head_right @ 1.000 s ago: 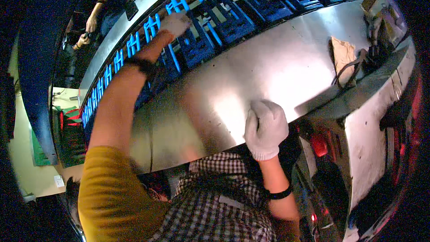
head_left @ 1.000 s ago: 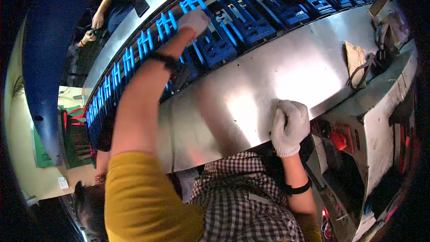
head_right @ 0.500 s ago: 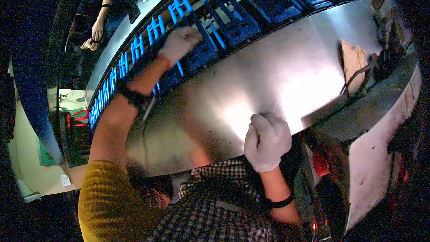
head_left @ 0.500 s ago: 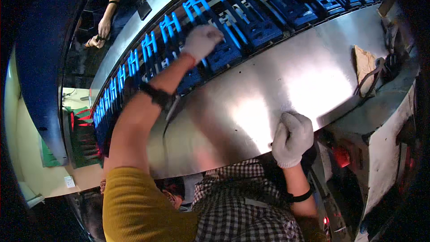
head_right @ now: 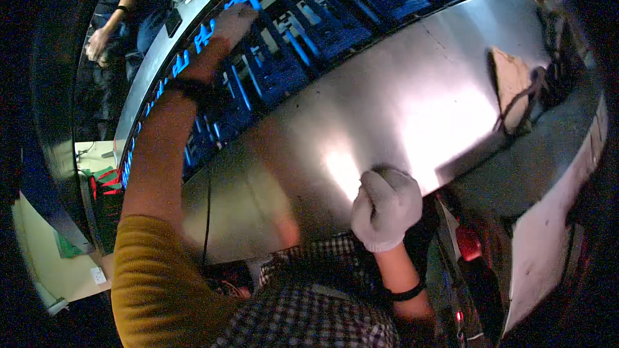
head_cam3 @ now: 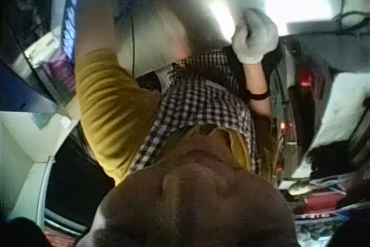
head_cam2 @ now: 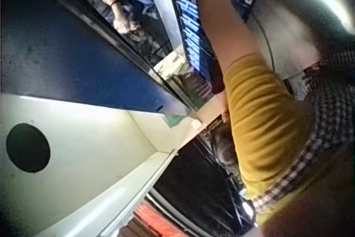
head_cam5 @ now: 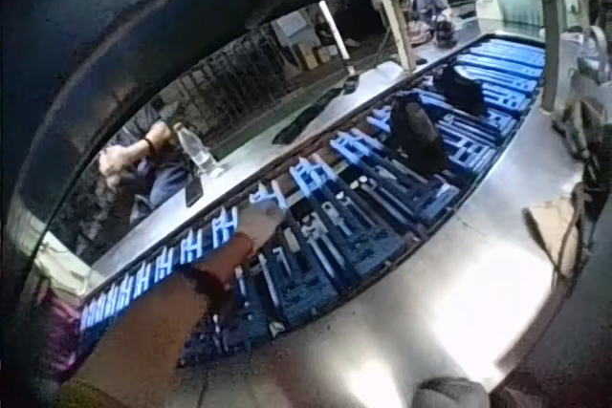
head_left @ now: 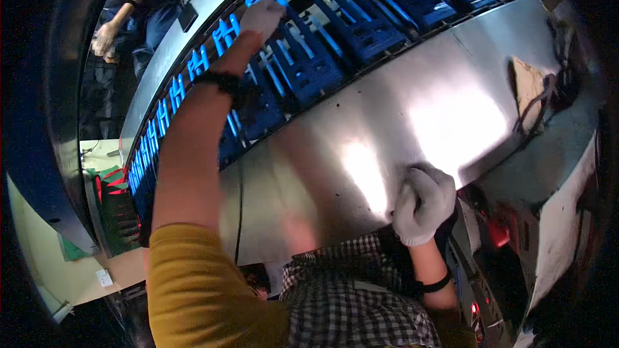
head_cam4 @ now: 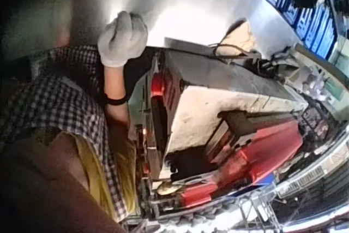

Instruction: Operating machinery on a production line to process and shape shoes during manufacturing.

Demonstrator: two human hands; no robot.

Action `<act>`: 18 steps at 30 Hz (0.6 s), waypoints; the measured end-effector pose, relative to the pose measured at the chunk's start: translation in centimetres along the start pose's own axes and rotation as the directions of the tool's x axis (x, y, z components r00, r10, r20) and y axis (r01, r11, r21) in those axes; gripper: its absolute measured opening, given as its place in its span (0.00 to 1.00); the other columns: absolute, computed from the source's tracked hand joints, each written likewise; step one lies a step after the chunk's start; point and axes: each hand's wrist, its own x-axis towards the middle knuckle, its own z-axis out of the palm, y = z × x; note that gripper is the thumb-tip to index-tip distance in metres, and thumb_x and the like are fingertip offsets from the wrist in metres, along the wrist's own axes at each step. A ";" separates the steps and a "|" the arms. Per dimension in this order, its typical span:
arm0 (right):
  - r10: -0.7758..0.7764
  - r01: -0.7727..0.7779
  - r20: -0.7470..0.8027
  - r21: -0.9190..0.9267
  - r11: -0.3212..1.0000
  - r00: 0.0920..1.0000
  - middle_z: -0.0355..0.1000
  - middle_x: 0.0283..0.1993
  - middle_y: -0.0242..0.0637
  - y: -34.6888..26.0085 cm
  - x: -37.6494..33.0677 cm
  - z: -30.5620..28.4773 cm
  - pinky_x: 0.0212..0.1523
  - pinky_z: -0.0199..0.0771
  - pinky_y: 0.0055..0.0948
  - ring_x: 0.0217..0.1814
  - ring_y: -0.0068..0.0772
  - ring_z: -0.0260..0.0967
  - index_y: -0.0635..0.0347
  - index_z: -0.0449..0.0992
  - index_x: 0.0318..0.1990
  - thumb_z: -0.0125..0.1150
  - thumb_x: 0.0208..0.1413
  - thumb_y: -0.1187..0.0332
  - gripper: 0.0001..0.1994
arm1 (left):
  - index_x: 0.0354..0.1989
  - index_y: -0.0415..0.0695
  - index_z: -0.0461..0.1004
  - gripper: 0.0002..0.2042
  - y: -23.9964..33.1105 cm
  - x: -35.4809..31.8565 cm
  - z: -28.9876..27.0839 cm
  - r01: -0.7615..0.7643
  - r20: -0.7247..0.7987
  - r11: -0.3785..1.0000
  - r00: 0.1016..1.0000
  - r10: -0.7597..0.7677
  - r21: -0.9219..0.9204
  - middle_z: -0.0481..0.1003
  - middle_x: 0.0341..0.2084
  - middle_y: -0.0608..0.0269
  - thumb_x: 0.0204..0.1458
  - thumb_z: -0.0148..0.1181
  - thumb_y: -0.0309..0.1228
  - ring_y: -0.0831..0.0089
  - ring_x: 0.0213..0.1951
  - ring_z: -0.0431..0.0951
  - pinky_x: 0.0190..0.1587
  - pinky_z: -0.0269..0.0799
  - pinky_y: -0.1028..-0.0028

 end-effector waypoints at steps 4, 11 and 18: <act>0.003 -0.005 -0.032 -0.052 0.999 0.999 0.75 0.37 0.41 0.8 -0.7 0.2 0.36 0.74 0.39 0.34 0.46 0.74 0.55 0.79 0.43 0.65 0.40 0.80 0.18 | 0.47 0.41 0.80 0.12 8.6 -7.6 -3.3 0.137 0.532 0.911 0.841 0.101 -0.388 0.84 0.43 0.57 0.60 0.59 0.32 0.66 0.40 0.83 0.45 0.78 0.66; 0.013 -0.013 -0.001 -0.018 1.000 1.000 0.76 0.39 0.39 -0.3 -0.5 0.4 0.40 0.76 0.39 0.38 0.45 0.75 0.52 0.79 0.41 0.67 0.39 0.79 0.18 | 0.45 0.39 0.81 0.09 15.2 -8.0 0.3 -0.161 0.138 0.704 0.928 0.347 -0.692 0.82 0.41 0.53 0.58 0.59 0.26 0.63 0.47 0.84 0.51 0.78 0.67; 0.044 -0.043 0.025 -0.050 0.998 0.999 0.77 0.40 0.39 -0.8 -0.2 0.1 0.41 0.75 0.40 0.40 0.46 0.75 0.50 0.80 0.41 0.66 0.42 0.74 0.15 | 0.39 0.47 0.83 0.11 21.3 -1.9 1.9 -0.342 0.008 0.909 0.935 0.354 -0.239 0.82 0.41 0.52 0.58 0.55 0.35 0.50 0.48 0.81 0.53 0.76 0.57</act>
